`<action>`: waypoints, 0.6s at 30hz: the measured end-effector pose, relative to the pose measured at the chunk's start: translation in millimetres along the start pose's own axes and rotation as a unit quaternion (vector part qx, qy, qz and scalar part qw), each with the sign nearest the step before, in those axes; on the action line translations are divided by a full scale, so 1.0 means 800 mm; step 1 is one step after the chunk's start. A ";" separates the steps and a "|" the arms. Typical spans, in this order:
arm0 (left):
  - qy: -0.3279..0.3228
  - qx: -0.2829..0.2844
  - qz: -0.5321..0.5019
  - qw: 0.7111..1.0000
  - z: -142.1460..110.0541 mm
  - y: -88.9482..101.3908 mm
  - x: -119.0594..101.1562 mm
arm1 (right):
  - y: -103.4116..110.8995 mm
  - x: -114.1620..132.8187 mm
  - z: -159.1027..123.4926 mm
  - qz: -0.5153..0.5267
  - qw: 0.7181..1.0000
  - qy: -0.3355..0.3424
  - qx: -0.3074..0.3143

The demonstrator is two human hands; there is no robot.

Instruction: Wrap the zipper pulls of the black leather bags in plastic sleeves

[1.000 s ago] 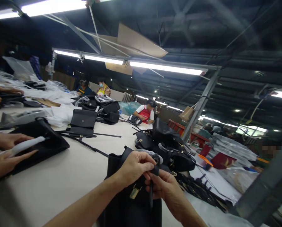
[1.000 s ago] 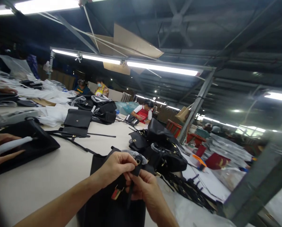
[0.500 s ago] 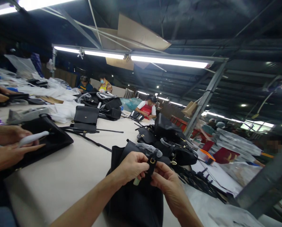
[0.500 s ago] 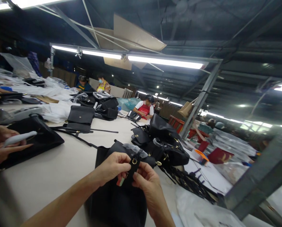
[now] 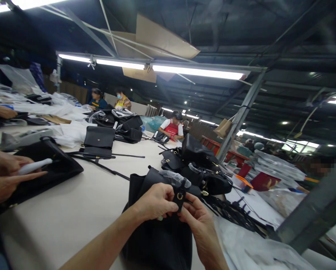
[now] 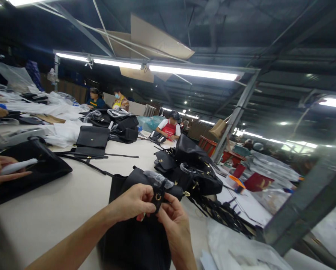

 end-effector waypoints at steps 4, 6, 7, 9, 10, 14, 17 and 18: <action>0.000 0.009 -0.019 1.000 0.005 -0.001 0.005 | 0.004 0.000 0.003 -0.009 1.000 0.014 -0.008; 0.007 0.012 -0.031 0.999 0.009 0.001 0.011 | 0.007 -0.001 0.002 -0.021 1.000 0.017 -0.005; 0.012 0.012 -0.036 0.999 0.012 0.002 0.014 | 0.009 -0.001 0.002 -0.024 1.000 0.013 -0.002; 0.018 0.009 -0.040 0.999 0.015 0.003 0.019 | 0.010 -0.004 -0.001 -0.008 1.000 -0.012 0.005; 0.016 0.006 -0.038 0.999 0.016 0.004 0.021 | 0.010 -0.006 -0.002 0.015 0.999 -0.034 0.005; -0.011 -0.009 -0.017 1.000 0.014 0.002 0.020 | 0.006 -0.015 -0.008 0.143 0.985 -0.086 -0.033; -0.017 -0.004 -0.017 1.000 0.010 0.000 0.017 | 0.001 -0.020 -0.011 0.158 0.984 -0.056 -0.053; -0.013 0.001 -0.021 1.000 0.009 -0.001 0.016 | 0.000 -0.022 -0.012 0.151 0.986 -0.037 -0.053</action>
Point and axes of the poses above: each hand's wrist, its own z-axis towards the middle knuckle, its own y-axis out of the back of the hand, x = y × z, the point moved 3 cm from there along z, towards the middle knuckle, and after that the axes turned 8 degrees about x, right-handed, at the moved point
